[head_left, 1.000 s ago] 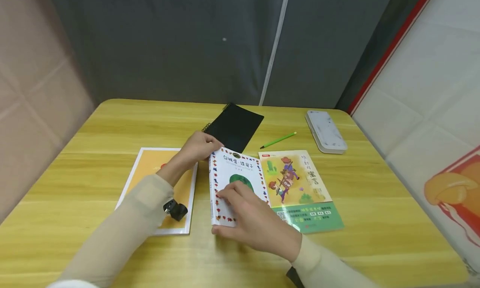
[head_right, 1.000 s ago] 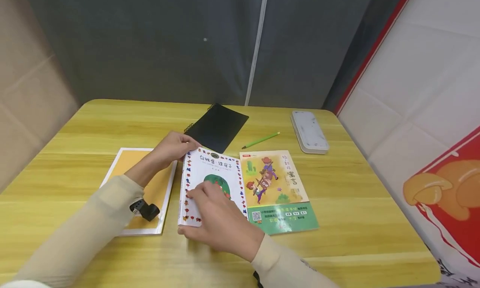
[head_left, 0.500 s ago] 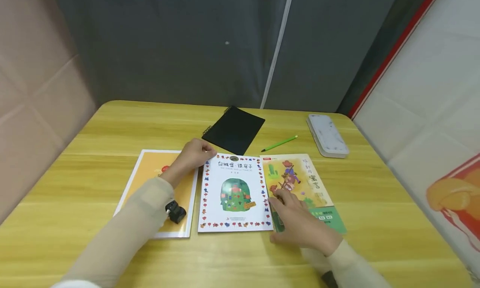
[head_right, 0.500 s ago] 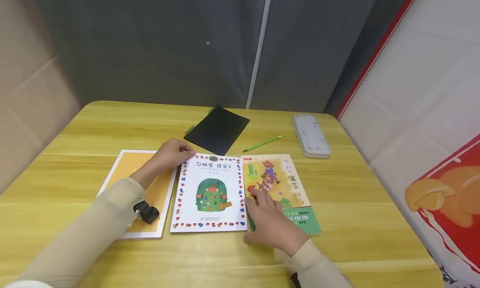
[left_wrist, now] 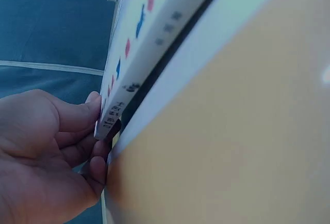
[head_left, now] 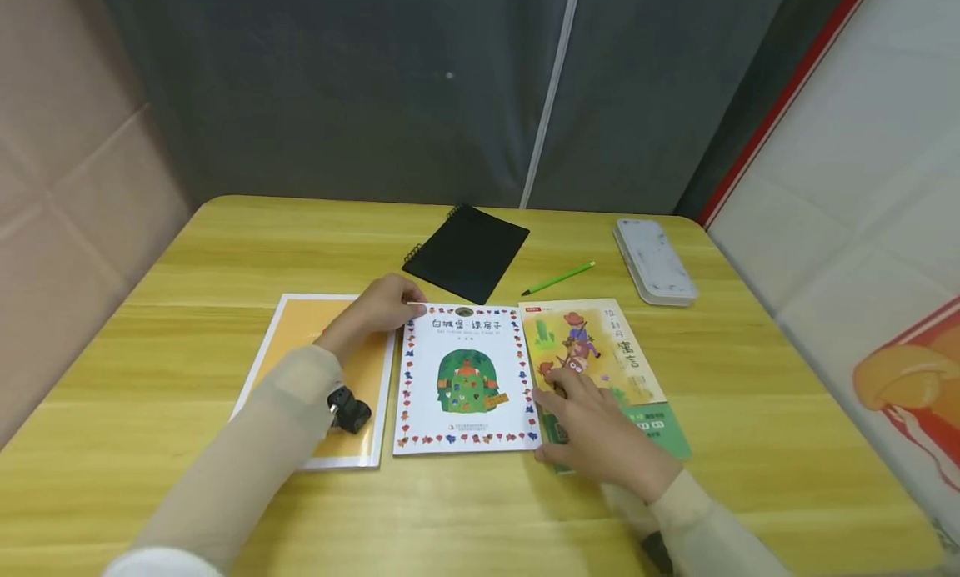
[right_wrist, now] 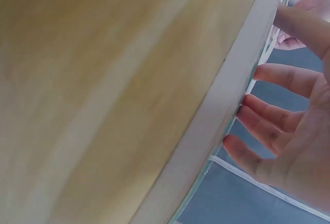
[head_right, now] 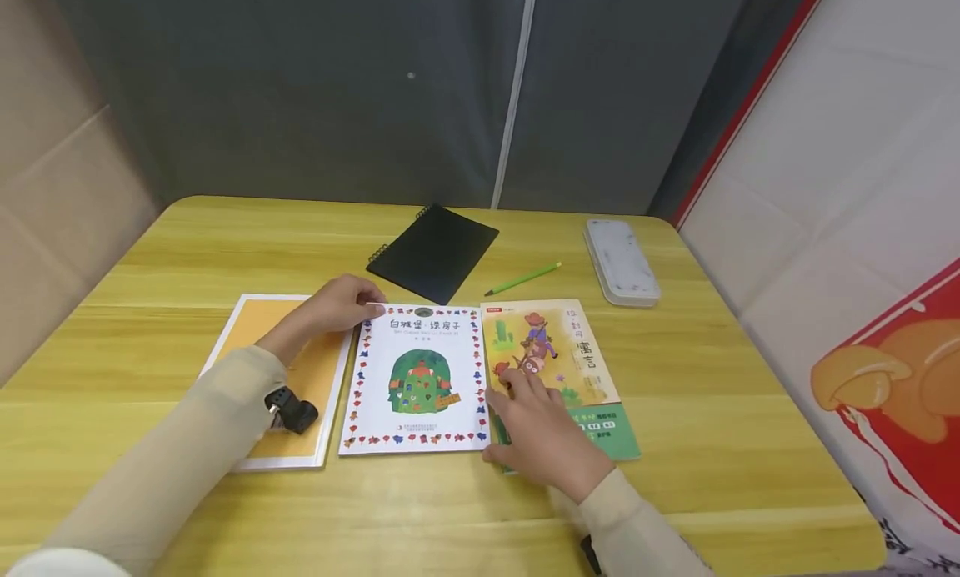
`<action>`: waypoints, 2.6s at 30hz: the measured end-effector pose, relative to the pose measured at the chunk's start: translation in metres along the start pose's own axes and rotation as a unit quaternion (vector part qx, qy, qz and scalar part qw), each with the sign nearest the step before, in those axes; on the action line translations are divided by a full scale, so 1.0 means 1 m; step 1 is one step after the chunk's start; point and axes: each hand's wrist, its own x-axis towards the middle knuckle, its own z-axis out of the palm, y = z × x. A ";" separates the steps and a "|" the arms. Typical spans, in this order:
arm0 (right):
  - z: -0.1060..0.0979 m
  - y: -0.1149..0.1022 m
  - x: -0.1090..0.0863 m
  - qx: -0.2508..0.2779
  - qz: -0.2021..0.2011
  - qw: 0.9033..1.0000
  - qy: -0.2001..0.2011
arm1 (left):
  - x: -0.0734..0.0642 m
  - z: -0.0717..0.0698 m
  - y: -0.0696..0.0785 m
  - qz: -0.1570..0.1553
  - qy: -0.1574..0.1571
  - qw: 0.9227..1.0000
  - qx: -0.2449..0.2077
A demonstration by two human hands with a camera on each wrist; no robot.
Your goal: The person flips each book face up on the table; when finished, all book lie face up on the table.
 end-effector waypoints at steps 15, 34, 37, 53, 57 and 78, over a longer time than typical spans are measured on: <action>0.001 0.001 0.002 -0.014 -0.012 1.000 -0.014 | -0.001 -0.003 -0.002 0.065 -0.012 0.994 0.083; -0.009 -0.012 0.006 -0.034 0.011 0.997 -0.068 | -0.070 -0.115 -0.084 0.006 0.008 0.992 0.124; -0.017 -0.024 0.011 -0.011 0.020 0.998 -0.061 | -0.071 -0.116 -0.096 -0.013 -0.002 0.993 0.120; 0.001 -0.126 0.083 0.055 -0.086 0.991 -0.087 | -0.061 -0.108 -0.110 -0.031 -0.018 0.994 0.101; 0.006 -0.138 0.087 -0.003 -0.071 0.992 -0.100 | -0.060 -0.107 -0.109 -0.044 -0.004 0.995 0.092; 0.019 -0.145 0.088 -0.062 -0.066 0.992 -0.086 | -0.063 -0.111 -0.114 -0.071 0.013 0.997 -0.007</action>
